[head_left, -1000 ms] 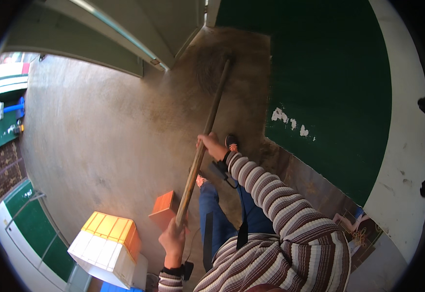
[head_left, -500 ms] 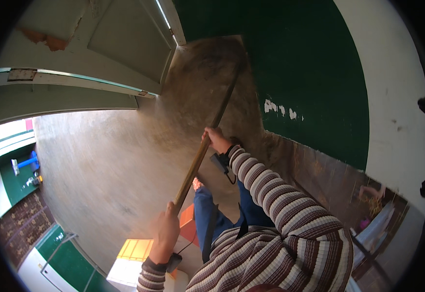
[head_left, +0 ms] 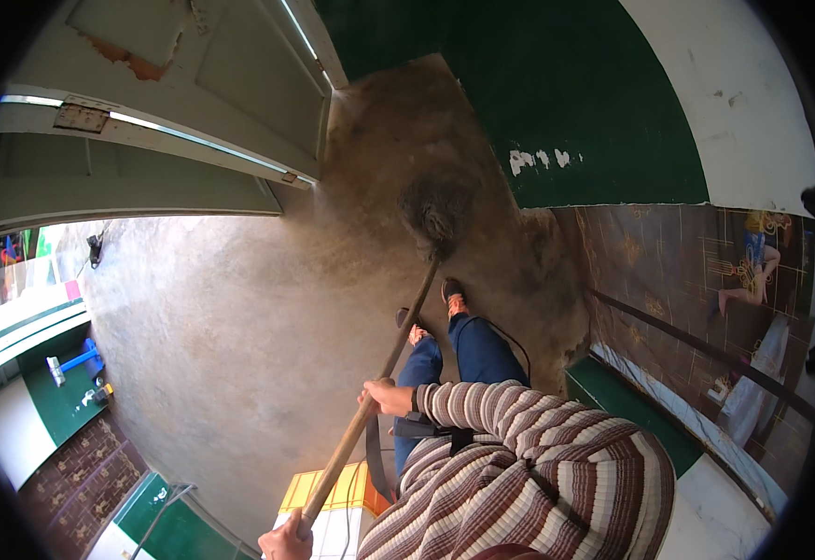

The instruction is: The person mops a concrete floor with a string mop, moving around a fan and a large orange sack. They open a roll-up door, continue mopping, then close the door. Finally, they pick up the fan and tie the sack.

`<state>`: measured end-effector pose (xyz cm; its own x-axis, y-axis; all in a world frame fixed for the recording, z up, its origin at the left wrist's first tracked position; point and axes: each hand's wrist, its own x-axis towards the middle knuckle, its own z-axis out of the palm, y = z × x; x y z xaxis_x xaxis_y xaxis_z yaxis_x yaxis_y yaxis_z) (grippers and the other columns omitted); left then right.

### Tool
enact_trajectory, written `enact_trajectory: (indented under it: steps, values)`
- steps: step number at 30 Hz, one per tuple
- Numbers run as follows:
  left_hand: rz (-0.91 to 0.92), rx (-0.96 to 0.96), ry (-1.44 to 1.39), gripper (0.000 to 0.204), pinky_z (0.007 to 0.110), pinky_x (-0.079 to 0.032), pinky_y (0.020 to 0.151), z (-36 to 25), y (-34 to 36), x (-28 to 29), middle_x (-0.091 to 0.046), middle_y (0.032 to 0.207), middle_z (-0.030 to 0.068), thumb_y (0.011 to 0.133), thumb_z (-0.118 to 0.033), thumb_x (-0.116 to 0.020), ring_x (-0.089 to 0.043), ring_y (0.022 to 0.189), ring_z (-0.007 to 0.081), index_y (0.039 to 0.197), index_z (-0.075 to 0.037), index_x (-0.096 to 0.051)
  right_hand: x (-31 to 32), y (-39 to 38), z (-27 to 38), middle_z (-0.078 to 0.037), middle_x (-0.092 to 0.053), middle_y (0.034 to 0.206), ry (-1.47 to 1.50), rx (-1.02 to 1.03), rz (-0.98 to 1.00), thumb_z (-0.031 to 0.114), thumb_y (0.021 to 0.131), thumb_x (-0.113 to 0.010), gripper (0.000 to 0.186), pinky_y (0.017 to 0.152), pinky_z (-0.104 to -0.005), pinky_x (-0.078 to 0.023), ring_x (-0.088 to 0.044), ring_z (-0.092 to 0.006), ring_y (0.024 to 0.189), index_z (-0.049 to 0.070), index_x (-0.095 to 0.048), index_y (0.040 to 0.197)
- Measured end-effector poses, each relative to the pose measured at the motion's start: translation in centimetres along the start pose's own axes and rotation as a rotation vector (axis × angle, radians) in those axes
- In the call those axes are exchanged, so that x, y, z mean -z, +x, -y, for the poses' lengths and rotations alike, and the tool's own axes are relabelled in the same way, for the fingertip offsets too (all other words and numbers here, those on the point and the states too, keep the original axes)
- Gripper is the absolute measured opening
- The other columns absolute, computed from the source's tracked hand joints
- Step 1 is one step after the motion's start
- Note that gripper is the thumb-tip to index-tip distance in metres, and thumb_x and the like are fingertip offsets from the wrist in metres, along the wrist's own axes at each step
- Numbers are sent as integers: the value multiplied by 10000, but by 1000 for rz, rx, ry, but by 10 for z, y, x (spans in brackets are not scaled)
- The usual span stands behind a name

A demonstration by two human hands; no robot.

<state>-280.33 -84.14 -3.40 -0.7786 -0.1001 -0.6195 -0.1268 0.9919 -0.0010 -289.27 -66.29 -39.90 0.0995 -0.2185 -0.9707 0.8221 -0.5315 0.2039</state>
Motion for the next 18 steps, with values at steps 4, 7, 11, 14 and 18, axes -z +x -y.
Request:
enact_trajectory:
  steps: [4, 7, 11, 14, 18]
  values:
    - [11, -61, 33, 254, 463, -481, 479, 3, 4, -46, -628, 666, 148, 818, -280, -632, -601, 543, 384, 1055, -189, -634, 23, 18, 5, -97, -525, 654, -149, -71, -44, 1, 795, -534, 106, 471, -414, -546, -595, -256, 524, 43, -484, 879]
    - [-257, -209, -87, 288, 375, -437, 434, -27, 31, -45, -556, 563, 34, 688, -180, -730, -568, 478, 251, 950, -159, -612, 37, 35, 38, -109, -545, 658, 75, -45, -81, -53, 727, -561, 160, 476, -431, -550, -607, -275, 530, 28, -485, 841]
    - [-263, -444, 20, 450, 340, -453, 456, -73, 108, 10, -594, 616, 59, 611, -294, -827, -581, 499, 236, 993, -104, -682, 59, 40, 109, -82, -592, 700, 177, 93, 179, 77, 774, -588, 93, 523, -383, -557, -649, -233, 626, 62, -509, 821]
    - [-350, -618, 104, 387, 326, -410, 411, -119, 154, 61, -545, 570, 34, 659, -316, -804, -536, 445, 209, 976, -129, -684, 83, 25, 163, -61, -606, 722, 186, 183, 340, 152, 810, -594, 88, 565, -361, -549, -650, -198, 677, 92, -530, 817]
    - [-384, -785, 79, 239, 335, -398, 403, -183, 195, 113, -521, 526, 36, 693, -313, -785, -519, 420, 214, 808, -124, -694, 126, -1, 191, -31, -612, 839, 397, 330, 517, 85, 824, -603, 97, 717, -352, -526, -629, -179, 796, 82, -530, 889]
